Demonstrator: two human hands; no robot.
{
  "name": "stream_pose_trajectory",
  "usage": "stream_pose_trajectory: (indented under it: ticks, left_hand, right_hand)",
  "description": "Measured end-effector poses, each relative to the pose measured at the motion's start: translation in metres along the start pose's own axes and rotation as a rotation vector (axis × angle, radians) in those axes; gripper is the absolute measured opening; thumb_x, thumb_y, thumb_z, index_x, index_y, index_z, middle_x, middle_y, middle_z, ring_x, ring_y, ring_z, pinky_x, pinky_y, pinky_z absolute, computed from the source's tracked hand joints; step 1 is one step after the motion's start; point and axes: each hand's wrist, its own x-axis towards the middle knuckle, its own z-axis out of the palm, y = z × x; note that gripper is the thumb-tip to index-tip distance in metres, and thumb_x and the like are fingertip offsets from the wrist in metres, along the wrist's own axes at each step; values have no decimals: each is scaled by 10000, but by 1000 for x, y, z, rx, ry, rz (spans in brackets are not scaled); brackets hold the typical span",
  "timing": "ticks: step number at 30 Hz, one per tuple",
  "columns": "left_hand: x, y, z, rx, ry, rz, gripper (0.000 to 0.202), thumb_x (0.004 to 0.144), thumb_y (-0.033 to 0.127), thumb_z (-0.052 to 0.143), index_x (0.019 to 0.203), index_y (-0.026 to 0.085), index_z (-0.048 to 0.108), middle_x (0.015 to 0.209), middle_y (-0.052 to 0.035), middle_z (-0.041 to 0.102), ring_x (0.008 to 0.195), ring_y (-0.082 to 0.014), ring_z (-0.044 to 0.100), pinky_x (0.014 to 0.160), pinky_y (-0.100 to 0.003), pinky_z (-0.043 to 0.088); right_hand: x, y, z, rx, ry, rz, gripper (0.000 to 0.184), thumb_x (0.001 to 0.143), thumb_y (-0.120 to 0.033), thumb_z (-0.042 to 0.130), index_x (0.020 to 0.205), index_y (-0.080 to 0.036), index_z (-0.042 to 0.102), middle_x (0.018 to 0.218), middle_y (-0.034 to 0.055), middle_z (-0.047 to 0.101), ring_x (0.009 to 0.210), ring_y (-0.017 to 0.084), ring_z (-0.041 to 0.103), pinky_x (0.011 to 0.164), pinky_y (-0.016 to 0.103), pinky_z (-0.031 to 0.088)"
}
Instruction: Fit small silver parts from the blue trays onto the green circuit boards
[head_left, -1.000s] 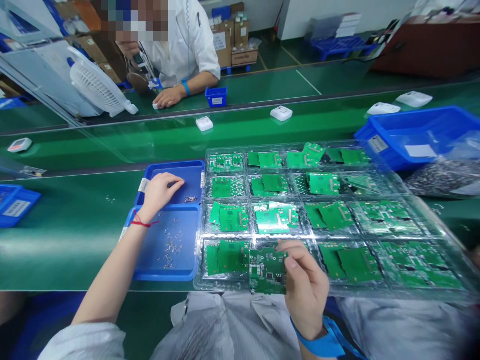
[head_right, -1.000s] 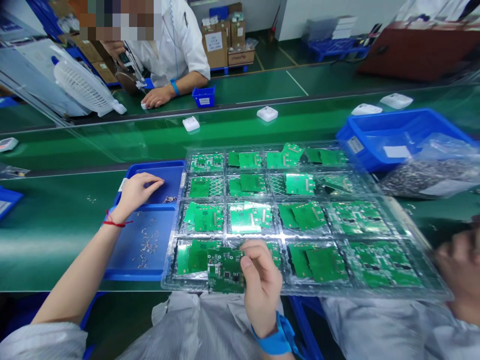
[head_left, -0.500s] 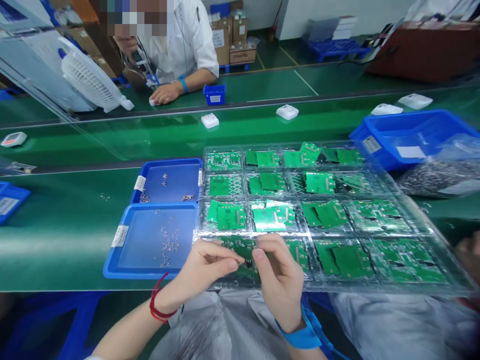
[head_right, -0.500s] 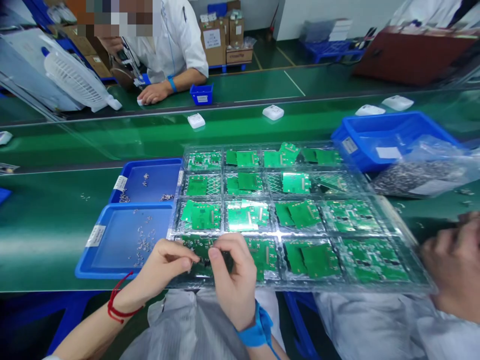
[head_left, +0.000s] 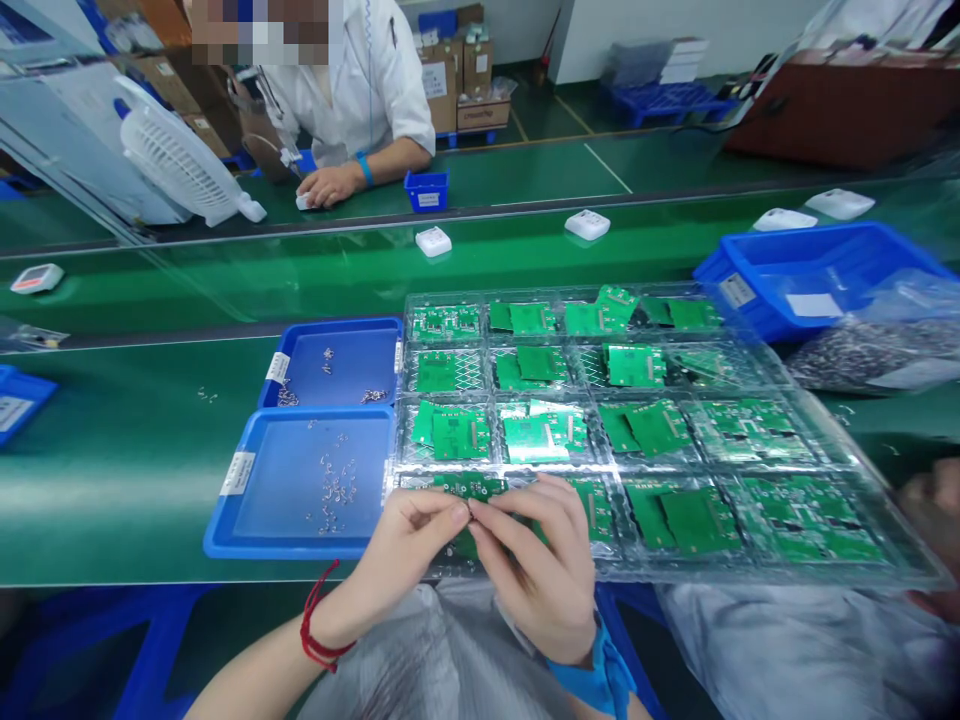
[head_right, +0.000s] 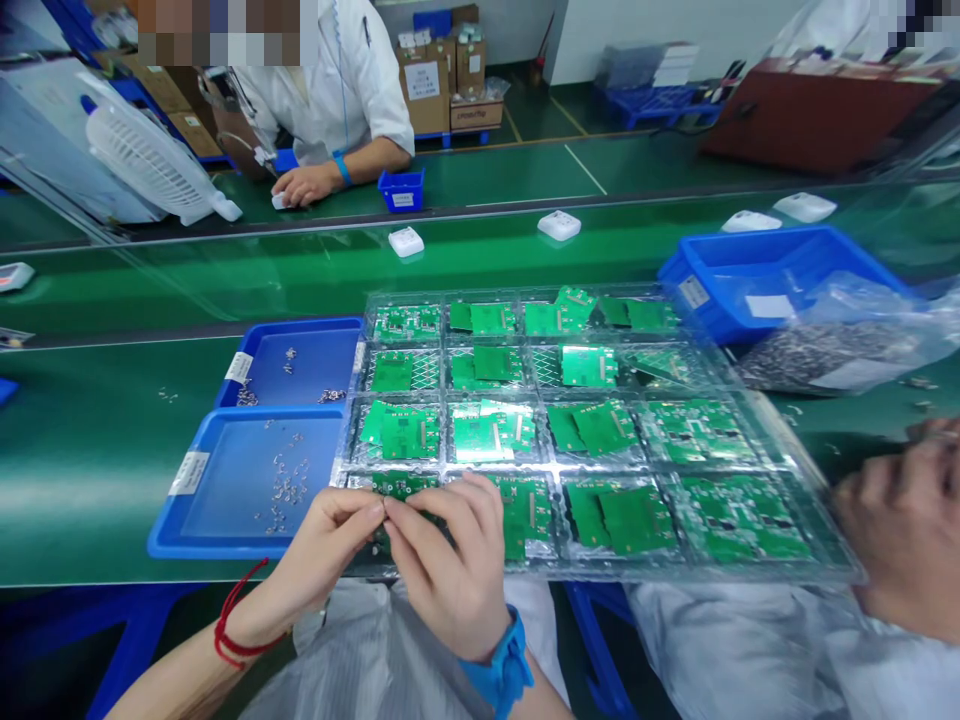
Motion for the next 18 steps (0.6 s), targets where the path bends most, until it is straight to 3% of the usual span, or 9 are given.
stream_pose_trajectory:
  ticks: [5,9,18]
  left_hand:
    - [-1,2,-6,130,-25,59,494,788,619,677,615,160,735,569,-19,556,580,-125,429,551,-246,344]
    - [-3,3,-6,277,-63,139,538,894,585,557,597,160,702,538,15,432,556,-106,346,514,-236,282]
    - [-2,1,-1,335,-45,198,528,938,468,536,514,162,609,521,32,332,575,-107,324,526,-236,273]
  right_hand:
    - [-2,4,-4,-3,-45,-35,170,899,-131,607,996,-243,689,827,9,688,819,177,590,935,428,445]
    - [-2,3,-5,-9,-53,-42,157,882,-117,619,980,-218,689,828,15,689,820,175,596,954,415,433]
    - [-4,5,-5,-5,-26,-24,135,873,-125,653,968,-218,678,810,-5,685,786,160,602,949,419,432]
